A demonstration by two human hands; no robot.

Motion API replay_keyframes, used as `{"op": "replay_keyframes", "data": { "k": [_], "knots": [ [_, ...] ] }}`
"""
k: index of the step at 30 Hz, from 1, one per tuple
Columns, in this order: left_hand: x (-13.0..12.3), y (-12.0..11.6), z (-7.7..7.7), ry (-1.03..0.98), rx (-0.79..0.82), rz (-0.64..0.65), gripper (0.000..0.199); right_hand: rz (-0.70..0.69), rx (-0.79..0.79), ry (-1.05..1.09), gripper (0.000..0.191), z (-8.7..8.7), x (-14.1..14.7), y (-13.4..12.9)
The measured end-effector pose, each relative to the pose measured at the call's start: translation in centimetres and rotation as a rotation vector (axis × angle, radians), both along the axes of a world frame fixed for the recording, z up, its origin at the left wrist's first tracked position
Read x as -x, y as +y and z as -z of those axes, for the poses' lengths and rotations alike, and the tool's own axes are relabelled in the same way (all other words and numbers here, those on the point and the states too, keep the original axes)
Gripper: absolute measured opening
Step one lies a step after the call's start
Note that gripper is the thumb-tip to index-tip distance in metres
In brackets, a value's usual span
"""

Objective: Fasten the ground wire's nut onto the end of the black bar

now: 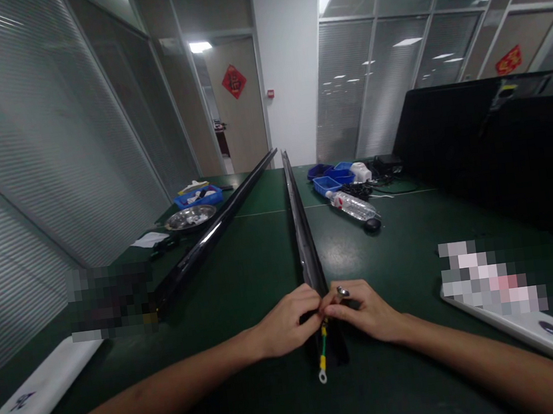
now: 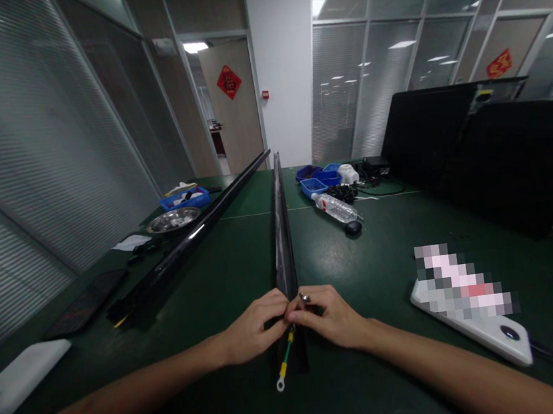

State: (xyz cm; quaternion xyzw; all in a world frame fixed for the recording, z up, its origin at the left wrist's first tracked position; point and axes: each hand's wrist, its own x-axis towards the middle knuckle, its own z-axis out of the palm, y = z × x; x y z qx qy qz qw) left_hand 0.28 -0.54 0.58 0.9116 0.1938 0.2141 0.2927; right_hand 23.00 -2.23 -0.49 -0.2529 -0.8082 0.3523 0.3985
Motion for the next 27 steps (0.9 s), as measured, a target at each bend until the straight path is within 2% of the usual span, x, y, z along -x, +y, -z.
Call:
{"op": "replay_keyframes", "data": {
  "k": [13, 27],
  "knots": [
    [-0.08, 0.01, 0.24, -0.007, -0.01, -0.038, 0.022, -0.013, -0.003, 0.016, 0.028, -0.3, 0.07, -0.05],
    [-0.1, -0.08, -0.24, -0.004, 0.012, -0.015, 0.021, -0.003, -0.027, -0.009, 0.029, -0.21, -0.02, -0.15]
  ]
}}
